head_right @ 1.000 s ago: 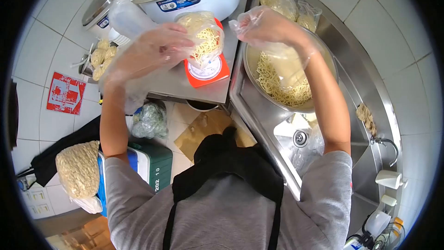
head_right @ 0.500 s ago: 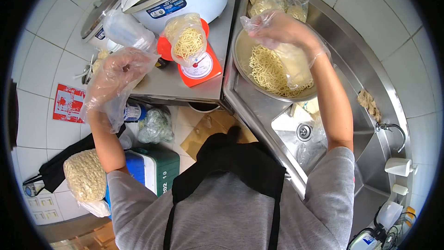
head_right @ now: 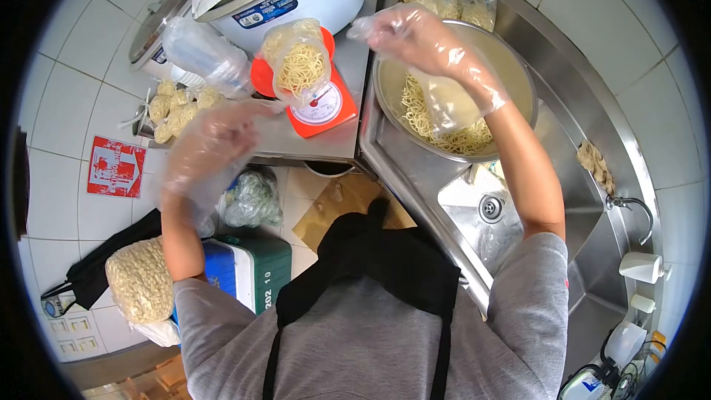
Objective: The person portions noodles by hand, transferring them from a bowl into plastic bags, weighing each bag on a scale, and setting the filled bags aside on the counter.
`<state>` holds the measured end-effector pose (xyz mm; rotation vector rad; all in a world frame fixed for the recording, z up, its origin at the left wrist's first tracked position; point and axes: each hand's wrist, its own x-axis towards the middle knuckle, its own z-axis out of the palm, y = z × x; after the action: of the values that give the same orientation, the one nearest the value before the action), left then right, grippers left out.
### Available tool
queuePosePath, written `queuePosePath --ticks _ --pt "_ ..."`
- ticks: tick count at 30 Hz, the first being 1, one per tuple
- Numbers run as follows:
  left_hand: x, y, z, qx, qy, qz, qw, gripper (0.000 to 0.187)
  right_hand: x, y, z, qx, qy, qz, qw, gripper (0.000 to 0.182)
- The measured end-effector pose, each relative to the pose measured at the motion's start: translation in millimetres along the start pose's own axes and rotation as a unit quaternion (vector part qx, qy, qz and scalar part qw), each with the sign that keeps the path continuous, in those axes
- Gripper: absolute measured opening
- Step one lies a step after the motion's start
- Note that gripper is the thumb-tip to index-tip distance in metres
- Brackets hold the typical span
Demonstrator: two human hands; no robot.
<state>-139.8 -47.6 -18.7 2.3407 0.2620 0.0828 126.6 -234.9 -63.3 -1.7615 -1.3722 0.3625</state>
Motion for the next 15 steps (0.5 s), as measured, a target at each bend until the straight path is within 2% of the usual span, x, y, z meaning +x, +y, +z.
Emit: queuePosePath --ticks 1,2,3,4,5,6,7,9,10,12,14,15 --pt "1 20 8 0.128 -0.022 0.002 0.992 0.033 2 -6 6 0.003 -0.003 -0.085 0.996 0.024" --pt "2 31 13 0.252 -0.044 0.005 0.967 0.032 3 -6 13 0.004 -0.005 -0.084 0.996 0.024" --pt "4 20 19 0.273 -0.033 0.011 0.961 0.051 3 -4 22 -0.126 0.003 -0.150 0.981 0.031" --pt "8 7 24 0.271 -0.035 0.010 0.962 0.051 5 -3 30 -0.253 0.010 -0.213 0.944 0.039" --pt "13 -9 28 0.321 0.033 0.096 0.942 0.048 10 -6 36 -0.329 -0.012 -0.186 0.926 0.039" --pt "18 -21 30 0.365 0.102 0.178 0.908 0.046 14 0 40 -0.328 -0.017 -0.185 0.926 0.039" --pt "25 -33 26 0.362 0.102 0.174 0.910 0.046 23 10 44 -0.370 0.014 -0.221 0.902 0.034" --pt "40 -55 14 0.428 0.067 0.070 0.898 0.041 52 33 46 -0.415 0.060 -0.293 0.859 0.023" --pt "42 -56 12 0.425 0.068 0.061 0.901 0.041 56 31 47 -0.411 0.053 -0.297 0.861 0.023" --pt "44 -58 2 0.525 0.096 0.070 0.843 0.038 68 28 42 -0.411 0.060 -0.297 0.860 0.018" --pt "45 -57 -9 0.505 0.099 0.065 0.855 0.037 75 12 35 -0.399 0.044 -0.277 0.873 0.019" --pt "47 -56 -13 0.486 0.103 0.068 0.865 0.036 79 7 31 -0.422 0.046 -0.286 0.859 0.019"
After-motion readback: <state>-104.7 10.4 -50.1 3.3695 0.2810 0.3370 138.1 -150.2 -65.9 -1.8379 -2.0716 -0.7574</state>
